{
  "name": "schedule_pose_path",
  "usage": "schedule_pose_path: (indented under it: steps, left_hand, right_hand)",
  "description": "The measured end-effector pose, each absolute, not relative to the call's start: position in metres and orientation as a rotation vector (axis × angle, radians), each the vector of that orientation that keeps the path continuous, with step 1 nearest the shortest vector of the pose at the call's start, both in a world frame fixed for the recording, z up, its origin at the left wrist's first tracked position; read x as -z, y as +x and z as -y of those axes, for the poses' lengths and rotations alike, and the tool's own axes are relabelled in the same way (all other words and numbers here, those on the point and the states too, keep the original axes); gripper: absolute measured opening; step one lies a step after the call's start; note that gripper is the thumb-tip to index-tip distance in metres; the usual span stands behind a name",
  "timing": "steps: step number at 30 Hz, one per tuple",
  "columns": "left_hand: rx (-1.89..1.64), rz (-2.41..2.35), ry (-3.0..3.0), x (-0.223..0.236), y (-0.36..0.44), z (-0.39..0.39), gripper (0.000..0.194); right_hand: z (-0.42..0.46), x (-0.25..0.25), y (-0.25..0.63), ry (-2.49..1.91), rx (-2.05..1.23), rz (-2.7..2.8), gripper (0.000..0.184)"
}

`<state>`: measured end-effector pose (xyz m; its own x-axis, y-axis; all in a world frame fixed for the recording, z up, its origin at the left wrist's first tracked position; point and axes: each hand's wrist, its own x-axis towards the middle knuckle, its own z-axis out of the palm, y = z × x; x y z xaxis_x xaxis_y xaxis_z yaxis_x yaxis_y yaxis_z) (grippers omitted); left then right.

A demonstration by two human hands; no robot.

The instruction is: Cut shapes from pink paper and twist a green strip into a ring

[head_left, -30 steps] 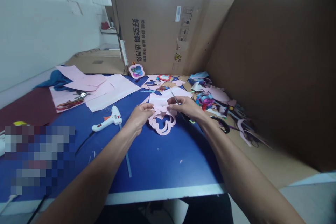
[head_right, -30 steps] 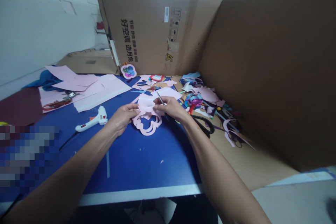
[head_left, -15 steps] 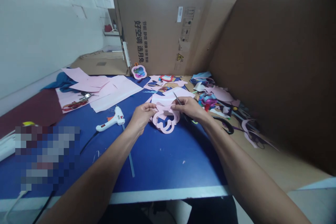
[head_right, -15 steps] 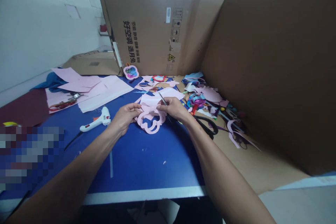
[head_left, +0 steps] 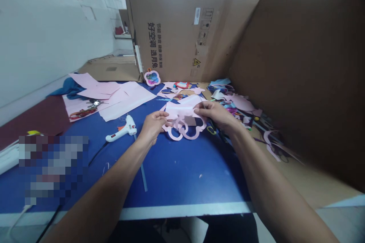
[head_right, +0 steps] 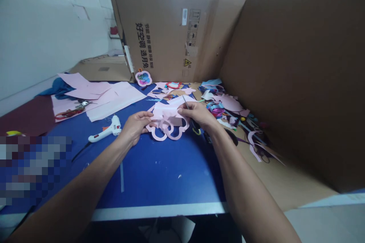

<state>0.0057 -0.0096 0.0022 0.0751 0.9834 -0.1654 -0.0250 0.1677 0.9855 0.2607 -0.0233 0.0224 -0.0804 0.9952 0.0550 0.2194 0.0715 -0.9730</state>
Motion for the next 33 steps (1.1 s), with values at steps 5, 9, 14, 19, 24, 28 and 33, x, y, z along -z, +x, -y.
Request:
schedule_pose_path:
  steps: [5, 9, 14, 19, 24, 28, 33]
  left_hand:
    - [-1.044, -1.210, 1.097, -0.004, 0.006, 0.011, 0.018]
    - [-1.027, -1.193, 1.107, -0.005, 0.006, 0.012, 0.019]
    - [-0.955, -1.183, 1.147, -0.004, 0.006, 0.013, 0.021]
    - [-1.009, -1.168, 1.230, 0.004, 0.007, 0.009, 0.017]
    - [-1.007, -1.151, 1.336, 0.011, 0.007, 0.006, 0.014]
    - [-1.093, -1.124, 1.325, 0.011, 0.007, 0.006, 0.021]
    - [-1.136, -0.919, 1.171, 0.003, 0.008, 0.009, 0.040]
  right_hand:
    - [0.021, -0.025, 0.270, -1.212, -1.058, 1.231, 0.038]
    - [0.018, -0.022, 0.273, -1.177, -1.051, 1.160, 0.040]
    - [0.020, -0.026, 0.269, -1.140, -1.098, 1.134, 0.042]
    - [0.024, -0.031, 0.261, -1.092, -1.155, 1.108, 0.043]
    - [0.025, -0.034, 0.258, -1.001, -1.204, 1.057, 0.042]
    - [0.025, -0.033, 0.257, -0.962, -1.246, 1.030, 0.040]
    - [0.023, -0.029, 0.249, -0.954, -1.266, 1.045, 0.043]
